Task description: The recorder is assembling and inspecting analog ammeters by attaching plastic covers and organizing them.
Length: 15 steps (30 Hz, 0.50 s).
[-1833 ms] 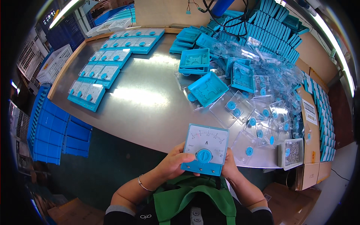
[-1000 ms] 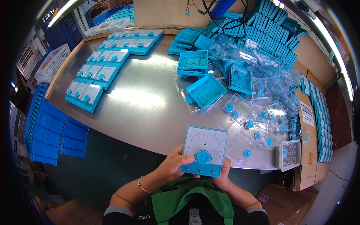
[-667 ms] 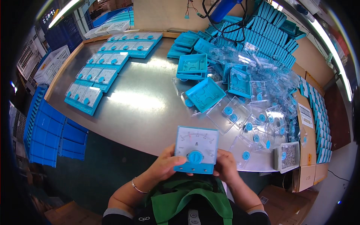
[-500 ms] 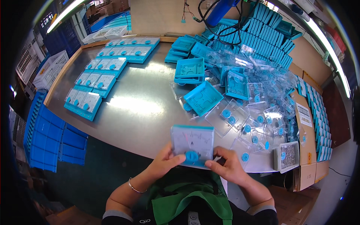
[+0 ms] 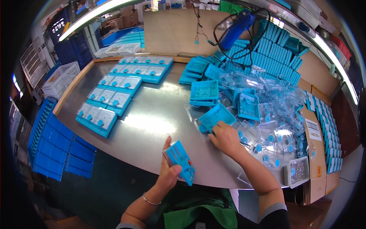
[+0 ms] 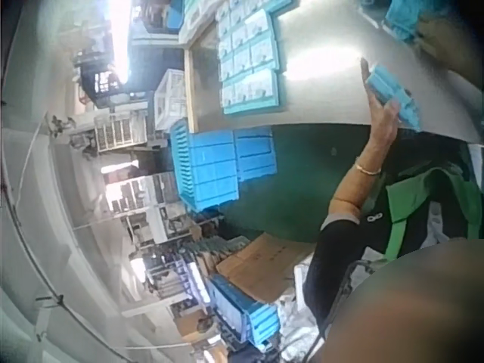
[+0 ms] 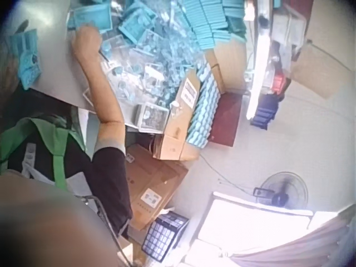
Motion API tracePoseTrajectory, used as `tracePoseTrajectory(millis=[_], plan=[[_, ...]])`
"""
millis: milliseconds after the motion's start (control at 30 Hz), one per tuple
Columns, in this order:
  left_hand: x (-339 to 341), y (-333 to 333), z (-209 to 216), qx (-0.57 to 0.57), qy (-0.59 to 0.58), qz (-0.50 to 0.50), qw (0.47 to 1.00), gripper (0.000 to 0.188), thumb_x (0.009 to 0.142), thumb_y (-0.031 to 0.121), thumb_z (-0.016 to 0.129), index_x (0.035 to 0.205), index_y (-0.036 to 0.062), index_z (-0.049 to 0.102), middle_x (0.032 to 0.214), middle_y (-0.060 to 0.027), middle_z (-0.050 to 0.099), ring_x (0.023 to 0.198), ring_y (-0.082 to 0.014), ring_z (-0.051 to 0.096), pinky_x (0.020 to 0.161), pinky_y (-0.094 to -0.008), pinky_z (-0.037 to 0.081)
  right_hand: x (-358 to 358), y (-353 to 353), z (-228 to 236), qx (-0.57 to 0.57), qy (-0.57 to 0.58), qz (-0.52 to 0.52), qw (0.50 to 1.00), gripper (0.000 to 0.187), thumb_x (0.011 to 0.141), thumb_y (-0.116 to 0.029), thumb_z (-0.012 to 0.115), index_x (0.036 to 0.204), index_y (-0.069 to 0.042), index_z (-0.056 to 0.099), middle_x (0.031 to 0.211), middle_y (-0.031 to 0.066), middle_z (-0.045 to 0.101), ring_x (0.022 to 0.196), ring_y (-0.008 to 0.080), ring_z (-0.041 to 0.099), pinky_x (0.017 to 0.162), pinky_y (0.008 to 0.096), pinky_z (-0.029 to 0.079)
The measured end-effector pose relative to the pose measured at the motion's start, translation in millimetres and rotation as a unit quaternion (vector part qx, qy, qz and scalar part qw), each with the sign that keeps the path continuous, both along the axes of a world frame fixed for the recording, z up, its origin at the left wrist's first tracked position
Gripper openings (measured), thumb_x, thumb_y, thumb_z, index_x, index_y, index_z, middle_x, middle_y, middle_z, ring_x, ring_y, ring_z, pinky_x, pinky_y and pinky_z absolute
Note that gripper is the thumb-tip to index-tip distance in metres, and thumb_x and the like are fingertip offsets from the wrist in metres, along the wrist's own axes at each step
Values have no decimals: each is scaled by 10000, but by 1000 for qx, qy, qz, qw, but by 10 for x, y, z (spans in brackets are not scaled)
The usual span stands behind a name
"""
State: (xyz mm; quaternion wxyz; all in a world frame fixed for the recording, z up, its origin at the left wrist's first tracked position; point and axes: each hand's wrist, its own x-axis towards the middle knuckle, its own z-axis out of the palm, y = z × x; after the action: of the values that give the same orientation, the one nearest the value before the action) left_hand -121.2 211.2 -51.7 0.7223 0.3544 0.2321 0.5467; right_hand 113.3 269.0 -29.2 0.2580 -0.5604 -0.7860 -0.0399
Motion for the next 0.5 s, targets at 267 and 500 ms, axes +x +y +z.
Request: tracePoseTrajectory(millis=[267, 500], plan=[[-315, -15, 3, 33, -9, 100, 994, 1110, 656, 374, 808, 1469, 208, 71, 1285, -128, 421, 1115, -237, 502, 922, -402, 467, -14, -733, 491, -323, 501, 29, 802, 199, 858, -216, 640, 792, -29, 621, 689, 88, 653, 454, 113, 514, 395, 233, 368], [-443, -5, -31, 42, 16, 90, 995, 954, 633, 326, 822, 1378, 168, 247, 1249, -122, 444, 1119, -242, 505, 940, -385, 457, 43, -987, 118, -235, 158, -27, 959, 314, 816, -219, 657, 1030, 3, 596, 829, 149, 669, 637, 255, 645, 592, 343, 499]])
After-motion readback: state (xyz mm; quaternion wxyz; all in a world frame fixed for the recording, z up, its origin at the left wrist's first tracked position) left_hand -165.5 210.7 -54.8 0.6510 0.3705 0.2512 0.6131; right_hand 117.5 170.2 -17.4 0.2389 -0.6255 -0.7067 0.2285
